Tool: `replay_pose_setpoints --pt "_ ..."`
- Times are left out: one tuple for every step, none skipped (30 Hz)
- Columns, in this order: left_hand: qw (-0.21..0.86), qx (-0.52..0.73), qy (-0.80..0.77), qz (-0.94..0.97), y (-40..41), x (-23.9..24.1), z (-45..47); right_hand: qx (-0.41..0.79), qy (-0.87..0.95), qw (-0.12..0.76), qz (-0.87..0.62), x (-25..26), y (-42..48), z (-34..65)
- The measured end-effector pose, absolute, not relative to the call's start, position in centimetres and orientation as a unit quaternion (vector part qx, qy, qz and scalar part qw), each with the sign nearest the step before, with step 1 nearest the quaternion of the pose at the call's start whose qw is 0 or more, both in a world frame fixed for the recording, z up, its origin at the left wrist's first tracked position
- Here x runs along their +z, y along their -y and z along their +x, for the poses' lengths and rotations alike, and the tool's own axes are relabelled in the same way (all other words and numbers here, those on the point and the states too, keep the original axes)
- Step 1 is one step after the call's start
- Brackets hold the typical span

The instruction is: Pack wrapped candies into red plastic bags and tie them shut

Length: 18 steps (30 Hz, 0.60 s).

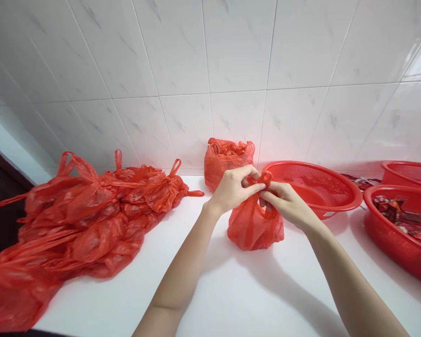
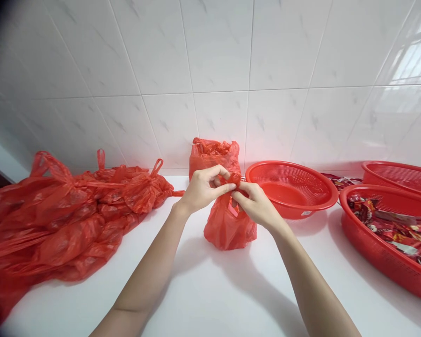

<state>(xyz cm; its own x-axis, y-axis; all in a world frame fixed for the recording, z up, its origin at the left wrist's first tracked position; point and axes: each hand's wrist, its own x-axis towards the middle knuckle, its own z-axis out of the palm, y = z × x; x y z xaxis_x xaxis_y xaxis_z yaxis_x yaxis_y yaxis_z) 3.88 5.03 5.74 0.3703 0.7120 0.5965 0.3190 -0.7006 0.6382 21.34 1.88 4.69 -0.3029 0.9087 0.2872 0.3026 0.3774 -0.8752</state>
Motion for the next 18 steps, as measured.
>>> replay_pose_setpoints --pt "0.217 0.452 -0.322 0.803 -5.05 5.68 3.85 0.359 0.721 0.413 -0.424 4.66 -1.92 21.41" --pt "0.22 0.446 -0.324 0.805 -5.07 5.61 3.84 0.351 0.724 0.412 -0.427 4.62 -1.97 21.49" --pt "0.223 0.44 -0.327 0.806 -5.1 5.55 3.84 0.342 0.728 0.41 -0.431 4.57 -2.03 21.56" --pt "0.226 0.437 -0.333 0.804 -5.13 5.49 3.85 0.333 0.732 0.407 -0.434 4.52 -2.08 21.63" --pt "0.23 0.438 -0.34 0.8 -5.16 5.45 3.87 0.324 0.736 0.403 -0.437 4.47 -2.13 21.68" --pt "0.237 0.443 -0.344 0.793 -5.2 5.42 3.9 0.313 0.74 0.401 -0.441 4.42 -2.16 21.72" --pt "0.244 0.449 -0.347 0.786 -5.24 5.42 3.92 0.299 0.743 0.4 -0.445 4.37 -2.17 21.75" --pt "0.253 0.455 -0.348 0.78 -5.28 5.43 3.93 0.282 0.746 0.402 -0.45 4.34 -2.18 21.76" --pt "0.261 0.458 -0.347 0.775 -5.32 5.46 3.93 0.263 0.748 0.405 -0.455 4.31 -2.17 21.77" --pt "0.27 0.458 -0.346 0.773 -5.36 5.48 3.93 0.245 0.75 0.409 -0.459 4.3 -2.15 21.77" --pt "0.279 0.452 -0.346 0.774 -5.4 5.51 3.92 0.229 0.751 0.414 -0.46 4.31 -2.13 21.77" --pt "0.284 0.441 -0.347 0.777 -5.42 5.53 3.9 0.217 0.753 0.419 -0.459 4.32 -2.11 21.78" --pt "0.287 0.429 -0.35 0.782 -5.44 5.54 3.88 0.207 0.754 0.423 -0.457 4.34 -2.09 21.79" --pt "0.29 0.414 -0.354 0.787 -5.44 5.53 3.85 0.201 0.755 0.428 -0.455 4.36 -2.08 21.81" --pt "0.295 0.398 -0.358 0.791 -5.44 5.52 3.81 0.196 0.755 0.433 -0.452 4.38 -2.07 21.85" --pt "0.304 0.381 -0.36 0.796 -5.44 5.5 3.74 0.193 0.755 0.438 -0.449 4.4 -2.06 21.9" --pt "0.318 0.362 -0.358 0.8 -5.46 5.49 3.65 0.192 0.755 0.442 -0.445 4.42 -2.05 21.97" --pt "0.338 0.341 -0.352 0.804 -5.51 5.48 3.54 0.195 0.757 0.444 -0.438 4.44 -2.03 22.06"
